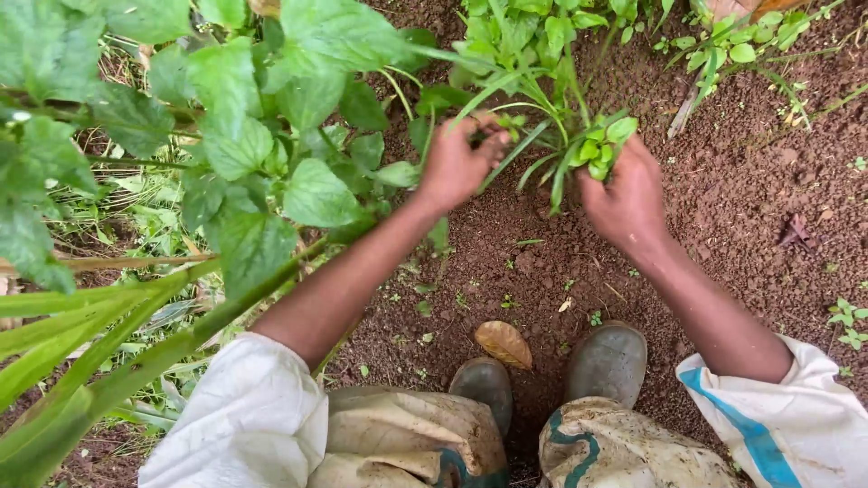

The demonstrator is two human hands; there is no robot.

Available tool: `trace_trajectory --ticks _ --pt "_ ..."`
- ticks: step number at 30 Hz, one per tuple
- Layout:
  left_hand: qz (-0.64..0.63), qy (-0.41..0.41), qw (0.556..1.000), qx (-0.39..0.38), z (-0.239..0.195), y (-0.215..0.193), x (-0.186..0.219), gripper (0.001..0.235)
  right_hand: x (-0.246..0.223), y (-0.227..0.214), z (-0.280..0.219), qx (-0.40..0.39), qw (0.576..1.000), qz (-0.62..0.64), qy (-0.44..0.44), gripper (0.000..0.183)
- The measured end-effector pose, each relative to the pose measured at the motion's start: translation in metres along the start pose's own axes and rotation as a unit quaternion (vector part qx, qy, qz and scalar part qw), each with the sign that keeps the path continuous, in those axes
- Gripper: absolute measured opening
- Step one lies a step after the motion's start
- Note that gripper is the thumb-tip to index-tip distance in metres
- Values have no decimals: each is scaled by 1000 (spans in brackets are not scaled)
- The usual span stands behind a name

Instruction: Manually pulling weeds from the soil around corn plants in an agricultural field.

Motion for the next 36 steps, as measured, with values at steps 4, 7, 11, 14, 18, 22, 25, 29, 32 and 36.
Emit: trace_trajectory --ticks 4,7,11,14,18,22,25,29,32,36 --pt "-98 18 995 -25 -14 21 -4 18 -25 6 -7 -40 999 21 -7 31" --pt "-138 18 990 -33 -14 30 -19 21 -46 1 -16 -74 997 9 31 27" --pt "-153 -32 988 -13 -25 32 -18 22 -54 5 -17 -86 994 45 40 18" --pt "-170 -44 984 -21 -21 36 -27 26 -26 12 -24 -108 989 64 75 21" --pt "-133 -38 990 -23 -25 35 -33 26 -48 -1 -19 -132 980 111 98 9" --pt "-155 -66 985 -25 -32 34 -27 26 -17 10 -19 -175 954 123 208 11" --pt "-173 -83 981 -33 -36 35 -21 26 0 11 -26 -172 966 108 159 11" --pt "-181 -84 979 -41 -43 32 -17 26 -25 -5 -29 -172 959 100 201 12" --pt "-199 -99 974 -46 -34 39 -29 27 -63 -3 -21 -159 937 128 284 69" --pt "-201 -88 975 -43 -41 31 -20 28 -6 16 -28 -161 961 93 205 22"
Point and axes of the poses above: each hand's wrist, its own z-axis towards the middle knuckle, its own y-axis out of the palm, x = y × z, the point moved 2 cm from there along z, towards the middle knuckle, and after that the axes turned 15 degrees about x, right-handed, at the moved point
